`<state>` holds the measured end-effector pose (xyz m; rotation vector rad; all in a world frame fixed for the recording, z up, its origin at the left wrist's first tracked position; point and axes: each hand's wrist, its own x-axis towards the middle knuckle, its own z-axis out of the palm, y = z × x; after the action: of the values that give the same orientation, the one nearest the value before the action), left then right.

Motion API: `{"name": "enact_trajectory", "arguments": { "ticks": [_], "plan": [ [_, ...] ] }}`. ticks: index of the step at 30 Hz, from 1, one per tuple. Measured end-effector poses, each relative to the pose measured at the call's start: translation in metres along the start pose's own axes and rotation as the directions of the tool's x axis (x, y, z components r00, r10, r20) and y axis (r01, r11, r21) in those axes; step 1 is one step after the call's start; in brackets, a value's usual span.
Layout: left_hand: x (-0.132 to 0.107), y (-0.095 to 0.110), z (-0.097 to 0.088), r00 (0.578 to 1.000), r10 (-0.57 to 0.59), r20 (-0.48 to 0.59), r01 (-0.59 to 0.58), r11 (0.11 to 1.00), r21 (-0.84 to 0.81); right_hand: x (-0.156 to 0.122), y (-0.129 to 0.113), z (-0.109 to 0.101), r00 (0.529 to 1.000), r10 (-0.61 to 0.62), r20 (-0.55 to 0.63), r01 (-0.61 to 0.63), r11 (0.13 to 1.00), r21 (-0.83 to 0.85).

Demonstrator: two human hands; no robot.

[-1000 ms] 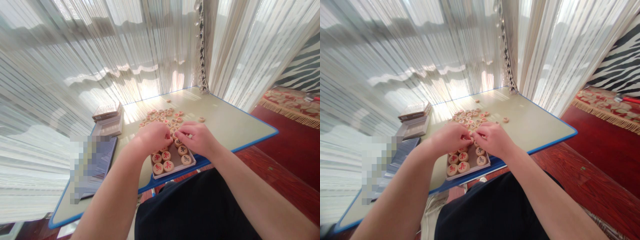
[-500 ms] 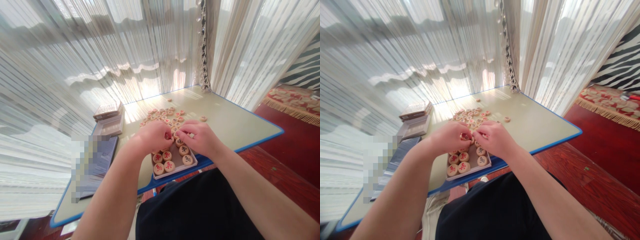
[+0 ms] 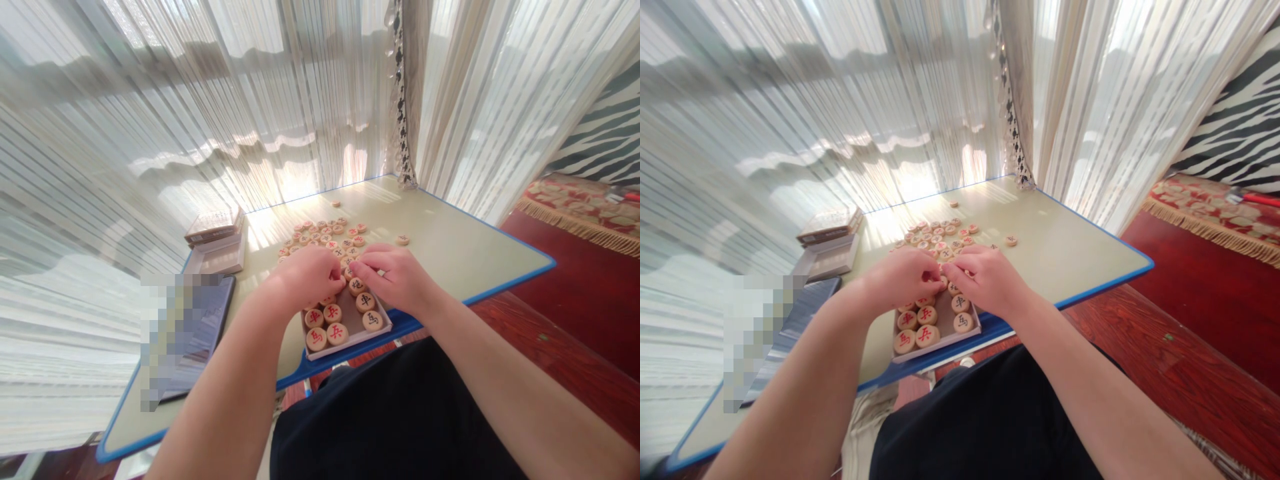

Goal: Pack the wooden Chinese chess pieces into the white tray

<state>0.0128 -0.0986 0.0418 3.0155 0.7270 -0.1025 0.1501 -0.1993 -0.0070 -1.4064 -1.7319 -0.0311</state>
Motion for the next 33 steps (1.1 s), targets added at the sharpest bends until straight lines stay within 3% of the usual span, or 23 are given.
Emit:
{"name": "enact_trajectory", "arguments": {
  "ticks": [13,19,25,29,33],
  "plan": [
    [-0.003,0.002,-0.002,1.0,0.012,-0.018,-0.012,1.0,0.0,-0.001,0.001,0.0,0.999,0.034,0.015,-0.034,0.999,0.027],
    [-0.005,-0.004,-0.007,0.97,-0.082,-0.229,0.062,0.994,-0.092,-0.005,-0.001,-0.002,0.992,0.089,-0.093,-0.088,0.996,0.022],
    [-0.002,-0.013,0.001,0.954,-0.09,-0.286,0.048,0.987,-0.153,-0.003,0.006,0.0,0.957,0.187,-0.221,-0.182,0.982,0.047],
    [0.001,-0.018,0.005,0.926,-0.142,-0.35,0.058,0.969,-0.238,0.0,0.015,0.004,0.948,0.238,-0.21,-0.257,0.964,-0.067],
    [0.003,-0.02,0.009,0.921,-0.121,-0.37,-0.001,0.95,-0.313,0.001,0.019,0.005,0.961,0.252,-0.117,-0.271,0.941,-0.202]
  ]
}}
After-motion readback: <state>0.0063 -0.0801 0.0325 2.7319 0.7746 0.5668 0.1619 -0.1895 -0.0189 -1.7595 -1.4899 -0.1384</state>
